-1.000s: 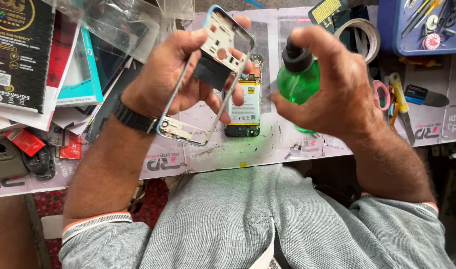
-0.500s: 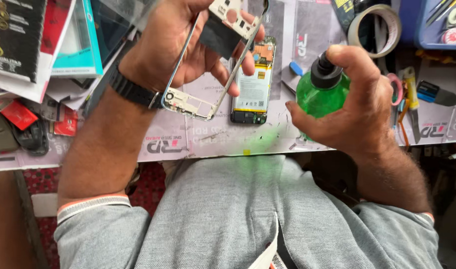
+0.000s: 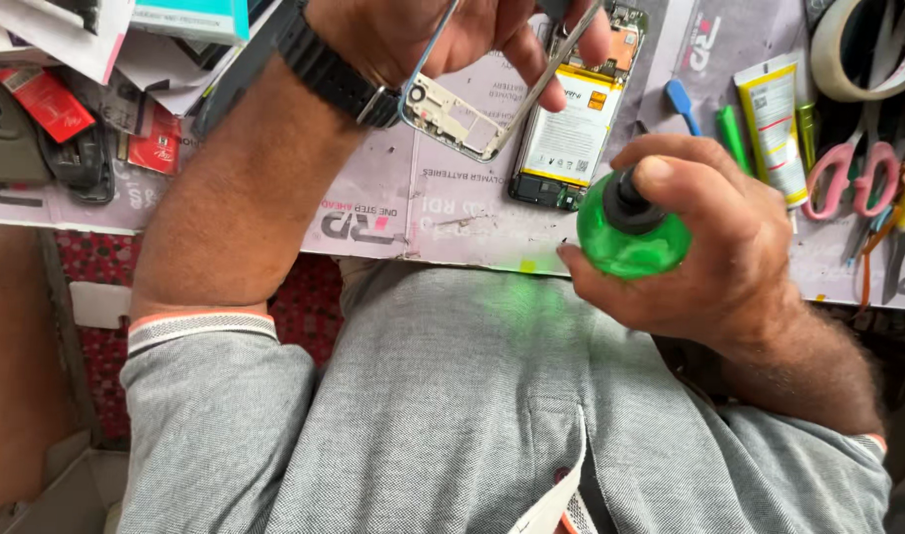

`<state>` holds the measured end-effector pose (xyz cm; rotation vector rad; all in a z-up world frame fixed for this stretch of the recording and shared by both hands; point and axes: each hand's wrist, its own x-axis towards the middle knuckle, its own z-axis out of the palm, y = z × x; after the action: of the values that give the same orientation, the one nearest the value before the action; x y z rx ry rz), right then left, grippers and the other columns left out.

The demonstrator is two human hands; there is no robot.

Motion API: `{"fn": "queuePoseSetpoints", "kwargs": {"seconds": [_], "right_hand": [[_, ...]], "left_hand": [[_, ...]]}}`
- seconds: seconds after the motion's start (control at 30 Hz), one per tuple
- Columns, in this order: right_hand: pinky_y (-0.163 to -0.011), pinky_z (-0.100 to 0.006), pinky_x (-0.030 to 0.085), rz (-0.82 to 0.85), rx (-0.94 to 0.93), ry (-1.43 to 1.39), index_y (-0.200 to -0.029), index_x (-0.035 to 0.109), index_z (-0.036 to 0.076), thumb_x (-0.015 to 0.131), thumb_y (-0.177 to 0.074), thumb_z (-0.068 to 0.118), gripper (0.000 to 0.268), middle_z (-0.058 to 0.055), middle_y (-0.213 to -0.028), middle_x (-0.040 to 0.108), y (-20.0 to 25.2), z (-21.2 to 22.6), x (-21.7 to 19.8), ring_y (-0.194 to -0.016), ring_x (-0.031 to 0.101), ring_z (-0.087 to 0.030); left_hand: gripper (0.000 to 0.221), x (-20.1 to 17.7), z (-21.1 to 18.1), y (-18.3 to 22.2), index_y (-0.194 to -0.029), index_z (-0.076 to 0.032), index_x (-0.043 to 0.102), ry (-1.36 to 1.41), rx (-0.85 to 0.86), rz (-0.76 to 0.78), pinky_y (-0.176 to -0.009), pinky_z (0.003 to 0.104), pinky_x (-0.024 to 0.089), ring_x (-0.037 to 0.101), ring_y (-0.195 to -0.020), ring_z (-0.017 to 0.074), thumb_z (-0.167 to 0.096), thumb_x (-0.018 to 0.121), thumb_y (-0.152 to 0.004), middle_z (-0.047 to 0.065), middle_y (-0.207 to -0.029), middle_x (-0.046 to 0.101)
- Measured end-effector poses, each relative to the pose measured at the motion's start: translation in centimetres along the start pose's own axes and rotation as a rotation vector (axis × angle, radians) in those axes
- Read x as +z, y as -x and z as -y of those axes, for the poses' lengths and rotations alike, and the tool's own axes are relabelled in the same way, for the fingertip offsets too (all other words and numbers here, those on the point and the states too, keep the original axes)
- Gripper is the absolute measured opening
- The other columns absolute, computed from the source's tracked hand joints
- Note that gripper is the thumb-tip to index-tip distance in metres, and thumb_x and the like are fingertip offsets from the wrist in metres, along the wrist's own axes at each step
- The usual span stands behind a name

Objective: The person cleans the inside of a smartphone frame using a green liquid and a blue brush, then uses tweezers to remove small debris. They align the frame with the phone's internal components and press the edges to secure the assembly.

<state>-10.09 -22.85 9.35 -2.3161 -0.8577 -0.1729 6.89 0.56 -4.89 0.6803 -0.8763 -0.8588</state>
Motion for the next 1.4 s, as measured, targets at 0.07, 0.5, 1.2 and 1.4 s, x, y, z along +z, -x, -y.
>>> {"fn": "queuePoseSetpoints", "kwargs": {"seconds": [0.07,0.5,1.2,1.4], "right_hand": [[-0.074,-0.039,0.061,-0.021,0.028,0.009,-0.138,0.029,0.011,0.097,-0.071,0.010,0.096,-0.025,-0.112,0.063,0.1,-0.1,0.2,-0.092,0.071,-0.032],[-0.073,-0.041,0.061,-0.057,0.018,0.013,-0.137,0.032,0.010,0.098,-0.069,0.010,0.095,-0.024,-0.110,0.064,-0.3,0.3,1.7,-0.091,0.070,-0.033],[-0.072,-0.041,0.060,0.027,0.041,0.163,-0.135,0.038,0.007,0.096,-0.073,0.014,0.085,-0.021,-0.113,0.062,0.5,0.1,0.2,-0.093,0.069,-0.034],[-0.072,-0.040,0.061,0.088,0.084,0.206,-0.129,0.042,0.005,0.096,-0.074,0.015,0.078,-0.022,-0.112,0.062,0.4,0.3,0.2,-0.094,0.070,-0.034]], "left_hand": [[0.063,0.1,-0.1,0.0,-0.135,-0.001,0.061,0.002,-0.014,-0.021,-0.093,0.050,0.063,0.069,-0.124,0.0311,-0.060,0.054,-0.112,0.022,-0.131,0.068],[0.069,0.7,0.3,-0.5,-0.135,-0.002,0.061,-0.025,-0.046,-0.041,-0.092,0.055,0.064,0.071,-0.123,0.0323,-0.065,0.050,-0.109,0.022,-0.132,0.068],[0.065,-0.5,0.0,0.7,-0.135,0.001,0.056,-0.080,0.010,0.033,-0.096,0.048,0.064,0.070,-0.112,0.0343,-0.060,0.048,-0.116,0.025,-0.132,0.063],[0.065,-0.4,-0.2,0.7,-0.137,0.000,0.056,-0.110,0.019,0.050,-0.095,0.047,0.067,0.074,-0.109,0.0350,-0.061,0.047,-0.118,0.025,-0.134,0.065]]}}
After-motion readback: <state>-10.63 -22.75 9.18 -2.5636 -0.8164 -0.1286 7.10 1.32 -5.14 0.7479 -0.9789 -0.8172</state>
